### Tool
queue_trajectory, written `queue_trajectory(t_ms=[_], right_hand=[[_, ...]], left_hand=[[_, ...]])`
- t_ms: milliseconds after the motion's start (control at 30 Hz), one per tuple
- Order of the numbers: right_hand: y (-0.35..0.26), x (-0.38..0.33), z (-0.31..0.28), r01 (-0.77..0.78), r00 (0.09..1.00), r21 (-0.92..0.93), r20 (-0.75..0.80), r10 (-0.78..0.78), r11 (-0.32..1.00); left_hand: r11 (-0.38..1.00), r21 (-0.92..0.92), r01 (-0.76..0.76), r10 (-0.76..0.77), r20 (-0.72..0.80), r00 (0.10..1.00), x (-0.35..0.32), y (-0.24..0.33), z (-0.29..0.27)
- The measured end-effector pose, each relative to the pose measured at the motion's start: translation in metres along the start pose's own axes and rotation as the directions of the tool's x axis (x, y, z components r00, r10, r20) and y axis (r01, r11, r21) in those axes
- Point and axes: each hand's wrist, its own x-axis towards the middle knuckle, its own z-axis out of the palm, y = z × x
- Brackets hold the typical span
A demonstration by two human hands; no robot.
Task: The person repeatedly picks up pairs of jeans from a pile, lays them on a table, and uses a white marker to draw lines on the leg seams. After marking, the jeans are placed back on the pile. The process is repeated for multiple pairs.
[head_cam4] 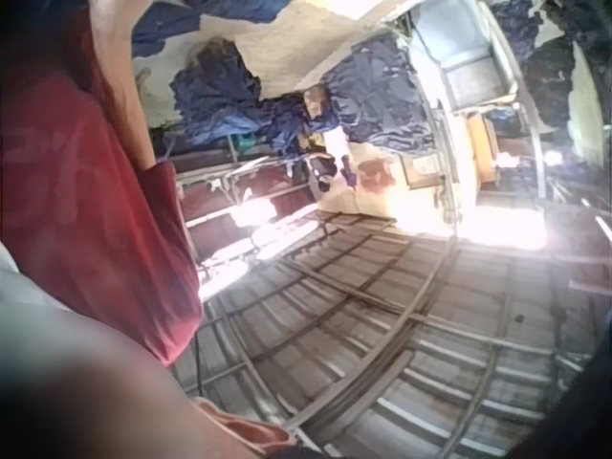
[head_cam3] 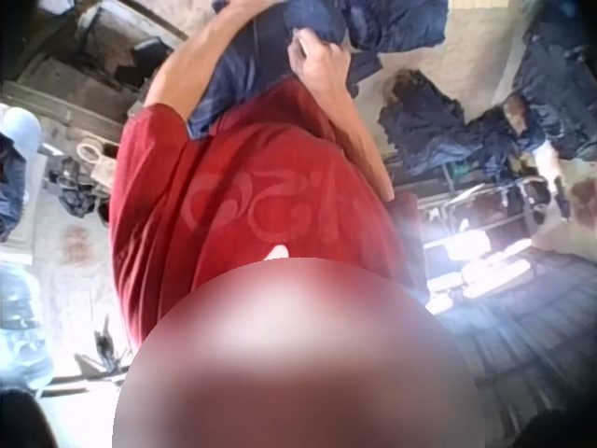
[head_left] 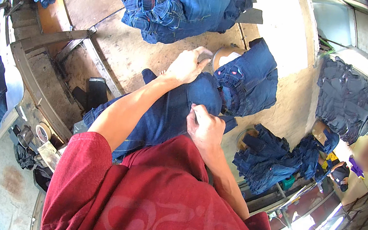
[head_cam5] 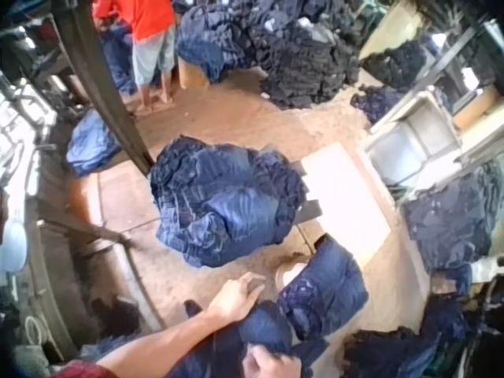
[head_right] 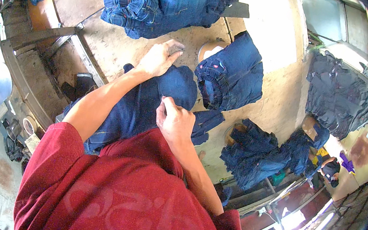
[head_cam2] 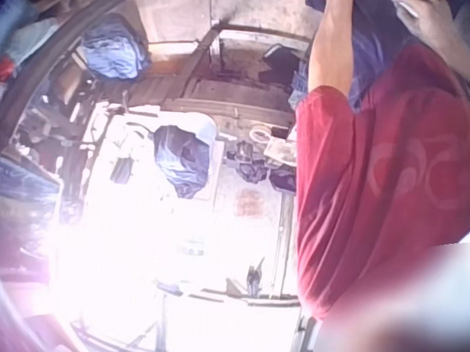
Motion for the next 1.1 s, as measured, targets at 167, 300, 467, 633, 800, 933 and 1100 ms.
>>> queue_trajectory(t_ms=[167, 300, 467, 633, 800, 933, 1100], right_hand=[[0.008, 0.012, 0.012, 0.123, 0.979, 0.103, -0.176, -0.104, 0.987], [0.006, 0.008, 0.013, 0.114, 0.988, -0.002, -0.103, -0.113, 0.993], [0.003, -0.001, 0.005, 0.024, 0.999, 0.046, -0.036, -0.023, 0.999], [0.009, 0.007, 0.012, 0.075, 0.988, 0.137, -0.144, -0.056, 0.988], [0.004, 0.004, 0.007, 0.048, 0.999, -0.008, -0.014, -0.048, 0.999], [0.008, 0.004, -0.001, -0.039, 0.999, 0.182, -0.029, 0.045, 0.982], [0.052, -0.003, -0.015, -0.234, 0.923, 0.557, -0.131, 0.363, 0.797]], left_hand=[[1.000, -0.020, -0.016, 0.016, -0.028, 0.999, 0.000, 0.001, 0.001], [0.999, -0.021, 0.038, -0.038, -0.003, 0.999, -0.001, 0.004, -0.001], [0.999, 0.026, 0.042, -0.042, 0.016, 0.999, 0.000, 0.006, -0.003], [1.000, -0.001, -0.011, 0.011, -0.014, 1.000, 0.001, 0.007, -0.002], [1.000, -0.012, 0.011, -0.011, 0.009, 1.000, -0.001, 0.008, -0.004], [0.997, 0.053, 0.050, -0.052, 0.041, 0.998, -0.001, 0.007, -0.003], [0.975, 0.207, -0.081, 0.069, 0.064, 0.996, -0.007, 0.022, -0.018]])
